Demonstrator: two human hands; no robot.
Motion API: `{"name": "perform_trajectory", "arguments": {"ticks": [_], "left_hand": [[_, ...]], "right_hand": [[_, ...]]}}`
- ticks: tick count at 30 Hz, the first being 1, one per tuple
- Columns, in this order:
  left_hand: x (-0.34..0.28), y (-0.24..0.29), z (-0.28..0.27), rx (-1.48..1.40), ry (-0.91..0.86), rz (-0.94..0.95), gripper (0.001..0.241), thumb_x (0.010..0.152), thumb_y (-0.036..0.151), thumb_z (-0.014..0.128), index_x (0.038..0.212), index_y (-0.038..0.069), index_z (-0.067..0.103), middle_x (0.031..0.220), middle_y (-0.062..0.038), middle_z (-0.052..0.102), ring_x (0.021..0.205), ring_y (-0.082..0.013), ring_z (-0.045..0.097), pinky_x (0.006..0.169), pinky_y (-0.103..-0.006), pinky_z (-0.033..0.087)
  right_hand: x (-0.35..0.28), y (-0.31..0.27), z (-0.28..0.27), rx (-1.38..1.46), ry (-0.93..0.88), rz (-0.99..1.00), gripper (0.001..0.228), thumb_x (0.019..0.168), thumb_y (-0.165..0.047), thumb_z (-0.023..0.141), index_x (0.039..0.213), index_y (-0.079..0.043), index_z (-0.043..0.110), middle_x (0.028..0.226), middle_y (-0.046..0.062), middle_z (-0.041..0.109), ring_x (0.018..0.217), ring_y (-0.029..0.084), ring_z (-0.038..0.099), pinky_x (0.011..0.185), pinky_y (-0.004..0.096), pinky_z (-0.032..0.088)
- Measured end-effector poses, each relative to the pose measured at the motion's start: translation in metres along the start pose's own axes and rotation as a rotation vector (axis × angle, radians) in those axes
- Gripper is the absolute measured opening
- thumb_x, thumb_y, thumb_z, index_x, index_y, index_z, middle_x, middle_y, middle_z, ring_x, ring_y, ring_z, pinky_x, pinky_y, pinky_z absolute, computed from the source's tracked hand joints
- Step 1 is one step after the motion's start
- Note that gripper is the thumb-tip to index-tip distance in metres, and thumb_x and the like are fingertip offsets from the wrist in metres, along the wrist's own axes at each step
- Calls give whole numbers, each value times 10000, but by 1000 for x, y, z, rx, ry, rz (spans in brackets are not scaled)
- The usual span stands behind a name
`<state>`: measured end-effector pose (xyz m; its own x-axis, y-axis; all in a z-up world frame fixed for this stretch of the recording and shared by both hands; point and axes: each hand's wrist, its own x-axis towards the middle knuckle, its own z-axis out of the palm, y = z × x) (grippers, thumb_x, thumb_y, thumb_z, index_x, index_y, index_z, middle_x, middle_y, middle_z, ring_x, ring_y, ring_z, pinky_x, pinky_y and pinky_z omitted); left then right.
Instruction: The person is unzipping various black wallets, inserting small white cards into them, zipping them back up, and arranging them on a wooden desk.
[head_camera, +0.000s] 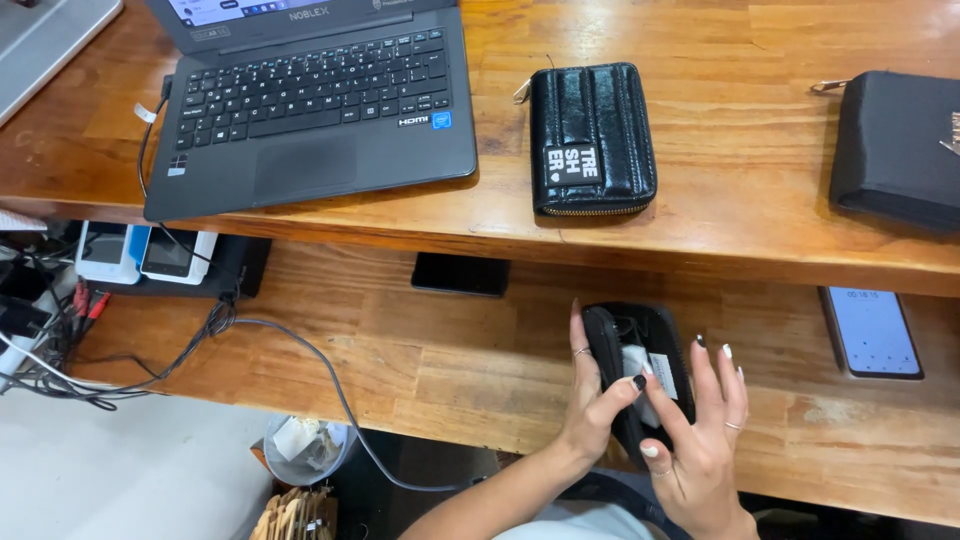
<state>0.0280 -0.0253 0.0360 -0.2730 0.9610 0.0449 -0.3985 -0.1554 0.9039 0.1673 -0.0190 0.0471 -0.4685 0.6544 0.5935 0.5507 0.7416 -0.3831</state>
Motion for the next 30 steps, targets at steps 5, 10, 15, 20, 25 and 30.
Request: {"name": "perform_trajectory", "arguments": {"ticks": [5,10,15,20,25,30], "left_hand": [[0,7,4,-24,51,-75,1109,842,330,690,1630,228,-85,1531,-130,397,1307,-209,500,1143,-369,409],[1,-1,1,-149,104,-141,1052,841,318,645,1635,249,-42,1500,-121,427,1282,-213,514,1117,-362,437],[2,9,0,-146,131,-187,1083,836,326,656,1625,268,-82,1615,-105,315,1393,-211,439,1167,-366,381],[4,16,0,-136,94,-242,1263,706,351,839,1624,318,-27,1540,-122,442,1350,-217,510,1157,-371,407],[3,-5,-11,-385,28,-318,922,594,256,940,1367,101,462,1257,-93,616,1166,-201,598,1021,-324,520],[-8,-26,-20,-417,-103,-398,531,673,152,922,1139,61,685,1086,-67,734,1000,-183,698,909,-295,590]], "right_hand": [[0,2,-2,-6,-49,17,778,941,-688,325,1318,-78,627,1630,310,357,1555,513,287,1239,667,235],[0,-1,-4,-38,-101,10,763,989,-681,233,1434,-154,559,1672,272,303,1577,494,238,1252,669,186],[-4,3,2,-84,-164,19,812,978,-720,162,1488,-187,502,1698,259,246,1582,493,194,1242,672,157],[-16,3,7,140,-78,129,816,783,-418,780,1462,-51,517,1525,299,470,1408,403,518,1155,442,449],[-37,14,1,368,110,505,824,795,-145,750,1546,-57,425,1356,249,638,1162,290,671,1019,349,515],[-21,-2,-9,560,157,708,1041,759,-12,756,1680,-42,273,1090,203,706,1000,234,685,971,325,538]]}}
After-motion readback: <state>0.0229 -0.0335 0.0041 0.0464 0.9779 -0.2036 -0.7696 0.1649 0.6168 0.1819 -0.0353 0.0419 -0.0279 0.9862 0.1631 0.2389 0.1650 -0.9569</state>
